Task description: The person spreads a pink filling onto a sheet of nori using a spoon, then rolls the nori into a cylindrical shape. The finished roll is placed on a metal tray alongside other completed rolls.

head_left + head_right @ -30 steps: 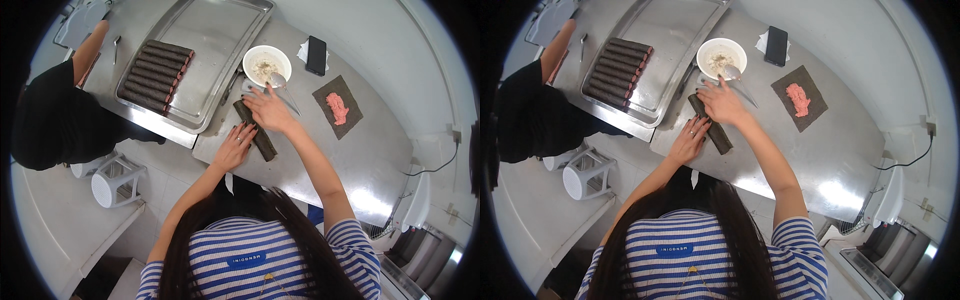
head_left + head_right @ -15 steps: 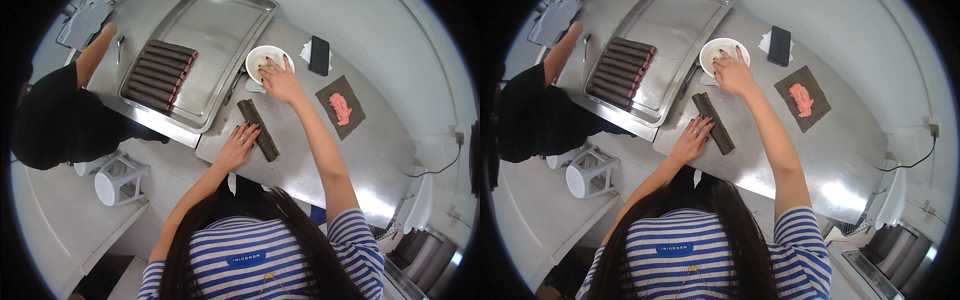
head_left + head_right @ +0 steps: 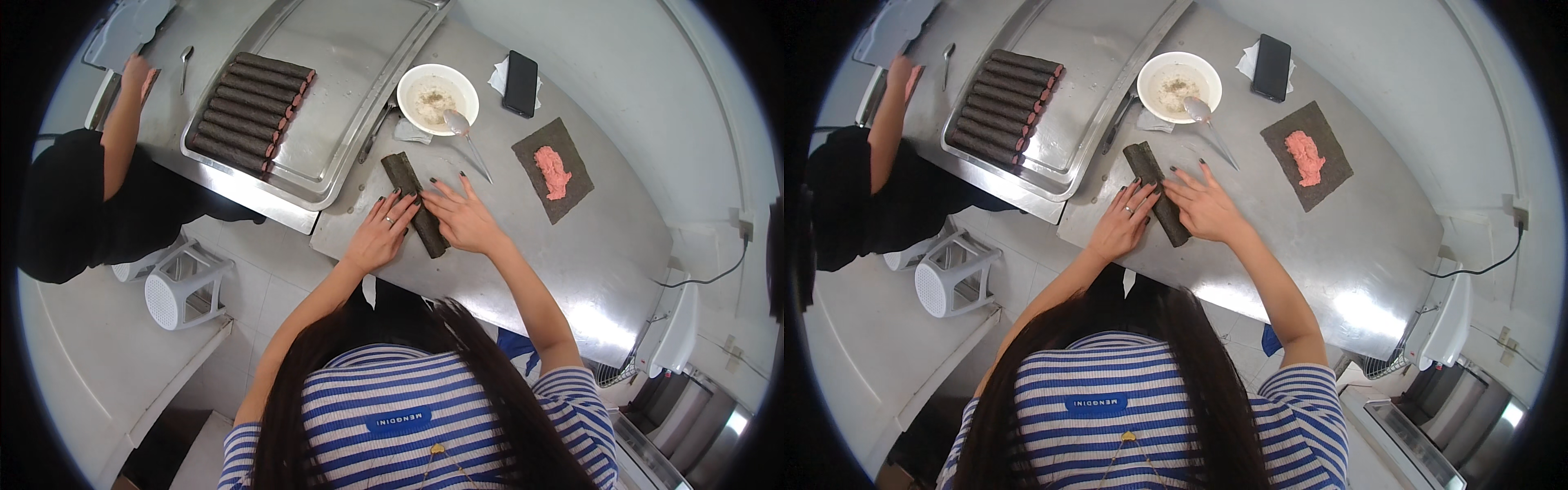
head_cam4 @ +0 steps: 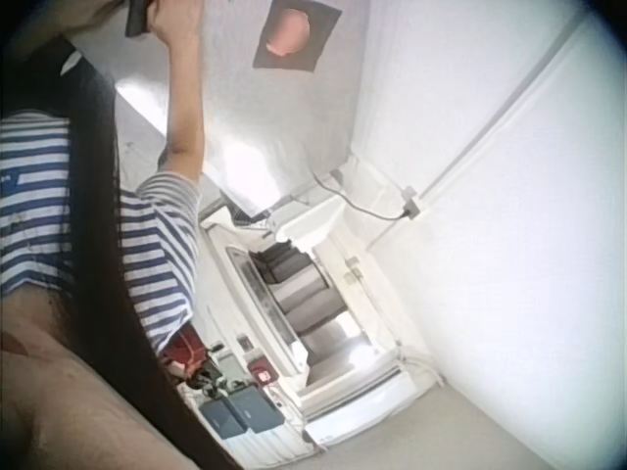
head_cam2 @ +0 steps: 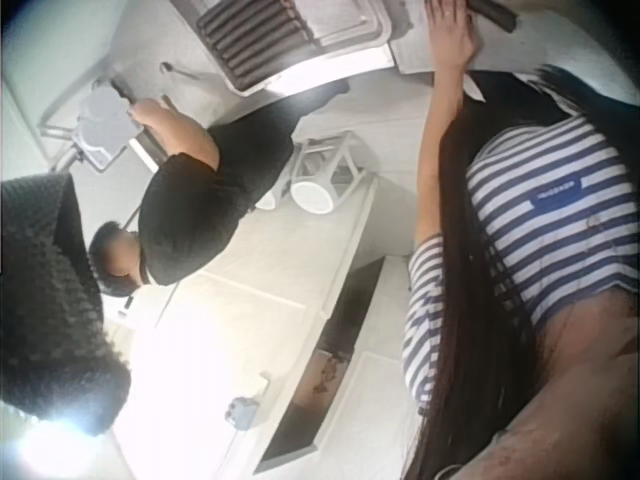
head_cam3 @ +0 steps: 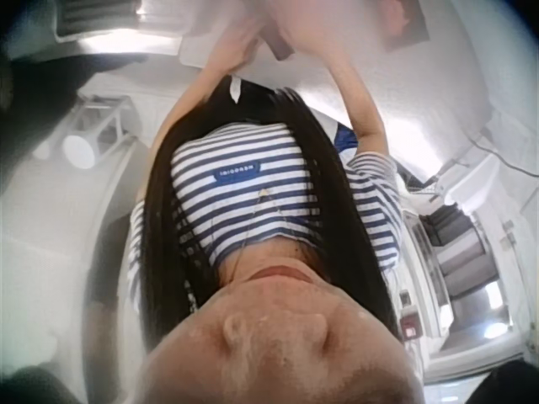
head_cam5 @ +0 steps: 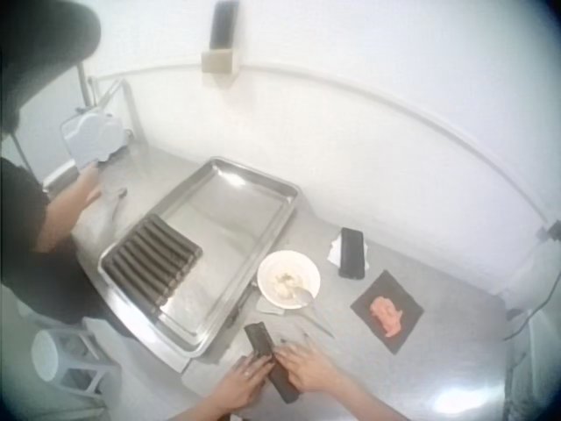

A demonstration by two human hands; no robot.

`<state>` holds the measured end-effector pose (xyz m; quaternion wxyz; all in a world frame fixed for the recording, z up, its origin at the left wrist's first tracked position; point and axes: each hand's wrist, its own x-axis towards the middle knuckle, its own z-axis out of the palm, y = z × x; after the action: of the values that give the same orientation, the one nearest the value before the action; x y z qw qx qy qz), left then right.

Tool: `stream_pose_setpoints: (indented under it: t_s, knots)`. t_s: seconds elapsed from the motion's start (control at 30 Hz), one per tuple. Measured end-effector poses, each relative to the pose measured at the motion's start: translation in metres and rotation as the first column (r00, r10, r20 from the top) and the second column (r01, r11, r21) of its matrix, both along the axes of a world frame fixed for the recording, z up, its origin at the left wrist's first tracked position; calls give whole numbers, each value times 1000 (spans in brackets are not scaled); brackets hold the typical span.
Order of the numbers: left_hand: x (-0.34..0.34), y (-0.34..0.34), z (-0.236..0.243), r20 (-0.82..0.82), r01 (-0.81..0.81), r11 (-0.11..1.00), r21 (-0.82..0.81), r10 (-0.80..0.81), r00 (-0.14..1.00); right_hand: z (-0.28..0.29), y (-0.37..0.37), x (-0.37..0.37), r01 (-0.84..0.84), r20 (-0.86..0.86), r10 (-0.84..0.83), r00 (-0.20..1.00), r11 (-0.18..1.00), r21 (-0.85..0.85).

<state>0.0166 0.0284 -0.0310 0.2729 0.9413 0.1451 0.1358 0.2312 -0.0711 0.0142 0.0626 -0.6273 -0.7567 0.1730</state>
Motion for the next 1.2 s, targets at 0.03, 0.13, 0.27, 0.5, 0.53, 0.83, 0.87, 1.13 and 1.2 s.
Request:
stream_pose_setpoints:
  t_s: [0.03,0.13,0.27,0.5,0.53,0.83,0.87,1.13,1.2]
  knots:
    - [-1,0,0,-3,-1,1000,0,1,1000,8,-2,2,-19,-12,18,1000,996,-89]
    - [1,0,0,-16,6,1000,-2,-6,1000,11,15,19,62,-8,-62,998,982,179]
    - [1,2,1,-27,21,1000,19,-20,999,16,97,44,140,83,-208,975,857,497]
    - [1,1,3,-28,-7,1000,29,8,1000,16,143,53,48,208,-103,973,966,252]
    - [0,1,2,-27,-9,1000,28,10,1000,18,129,47,56,136,-103,985,950,308]
    - [0,0,2,-4,-6,1000,10,6,1000,-3,-44,-6,-19,23,19,1000,999,-28]
    - [1,1,2,-4,-2,1000,12,2,1000,2,-48,-5,-29,8,30,1000,996,-79]
    - [1,2,3,-10,-2,999,35,2,1000,13,91,47,140,137,-217,966,892,430]
    - [2,3,2,-11,1,999,38,0,1000,9,127,56,137,235,-219,947,937,321]
